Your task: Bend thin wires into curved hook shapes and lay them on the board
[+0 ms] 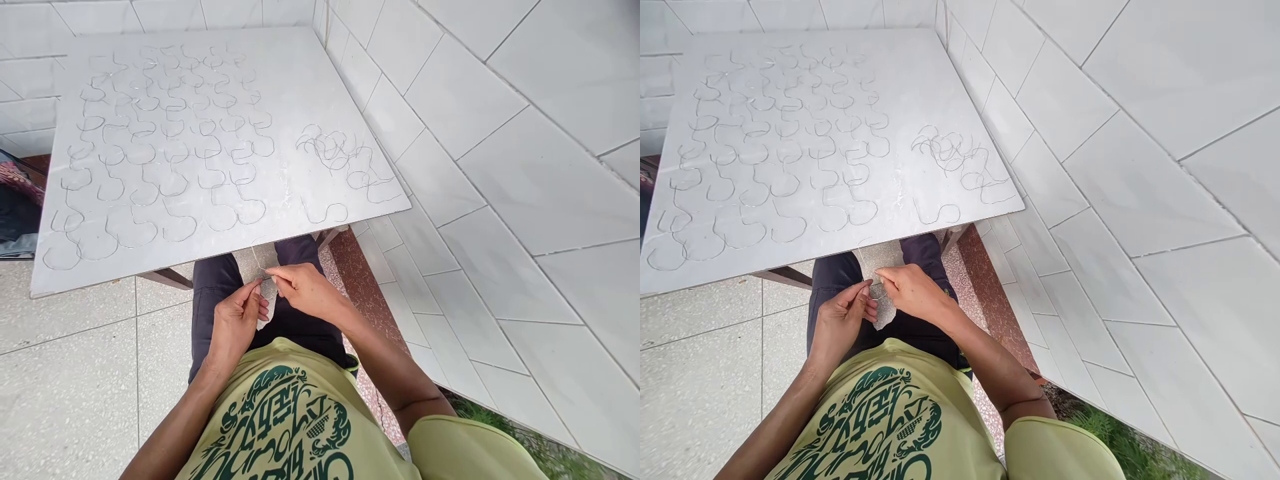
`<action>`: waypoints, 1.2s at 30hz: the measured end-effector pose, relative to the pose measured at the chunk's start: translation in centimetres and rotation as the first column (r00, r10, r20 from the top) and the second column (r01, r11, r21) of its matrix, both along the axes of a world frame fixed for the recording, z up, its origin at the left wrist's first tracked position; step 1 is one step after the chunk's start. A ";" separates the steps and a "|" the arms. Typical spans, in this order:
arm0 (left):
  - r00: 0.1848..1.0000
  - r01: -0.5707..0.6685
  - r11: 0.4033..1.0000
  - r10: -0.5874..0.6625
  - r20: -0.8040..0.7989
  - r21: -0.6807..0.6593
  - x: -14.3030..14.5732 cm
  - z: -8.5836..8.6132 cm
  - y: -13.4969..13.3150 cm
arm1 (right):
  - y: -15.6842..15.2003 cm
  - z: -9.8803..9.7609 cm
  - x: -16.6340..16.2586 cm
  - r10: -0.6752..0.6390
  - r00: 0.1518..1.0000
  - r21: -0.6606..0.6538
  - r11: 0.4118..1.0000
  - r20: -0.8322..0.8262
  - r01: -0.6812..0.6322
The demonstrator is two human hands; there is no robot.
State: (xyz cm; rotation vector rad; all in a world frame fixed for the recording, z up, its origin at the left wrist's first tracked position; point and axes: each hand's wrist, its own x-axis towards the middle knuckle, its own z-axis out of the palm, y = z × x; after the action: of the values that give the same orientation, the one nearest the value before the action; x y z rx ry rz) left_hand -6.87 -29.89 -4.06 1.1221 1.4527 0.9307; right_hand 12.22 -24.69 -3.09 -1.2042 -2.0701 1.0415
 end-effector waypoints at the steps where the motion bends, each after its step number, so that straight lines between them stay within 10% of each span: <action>1: 1.000 -0.003 1.000 0.003 0.016 0.000 0.0 0.0 0.1 | 0.0 0.0 0.0 -0.014 1.000 -0.007 1.000 -0.012 0.014; 17: 0.975 -0.113 0.989 0.092 0.201 0.092 -1.8 3.4 3.7 | -1.0 1.2 -0.6 0.062 0.997 0.042 0.997 0.043 -0.064; 28: 0.967 0.185 0.957 -0.218 0.133 0.223 -4.4 3.9 5.3 | -0.3 1.1 0.2 0.275 0.958 -0.096 0.955 -0.081 -0.282; 36: 0.975 0.094 0.978 -0.128 0.182 0.185 -4.1 4.1 5.2 | 0.1 1.4 0.4 0.184 0.983 -0.057 0.981 -0.018 -0.185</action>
State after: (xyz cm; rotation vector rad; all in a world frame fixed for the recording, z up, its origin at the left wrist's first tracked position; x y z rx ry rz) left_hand -11.00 -24.65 0.01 1.1933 1.1558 1.0731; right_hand 12.61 -24.63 -1.67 -1.0451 -2.1873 1.1986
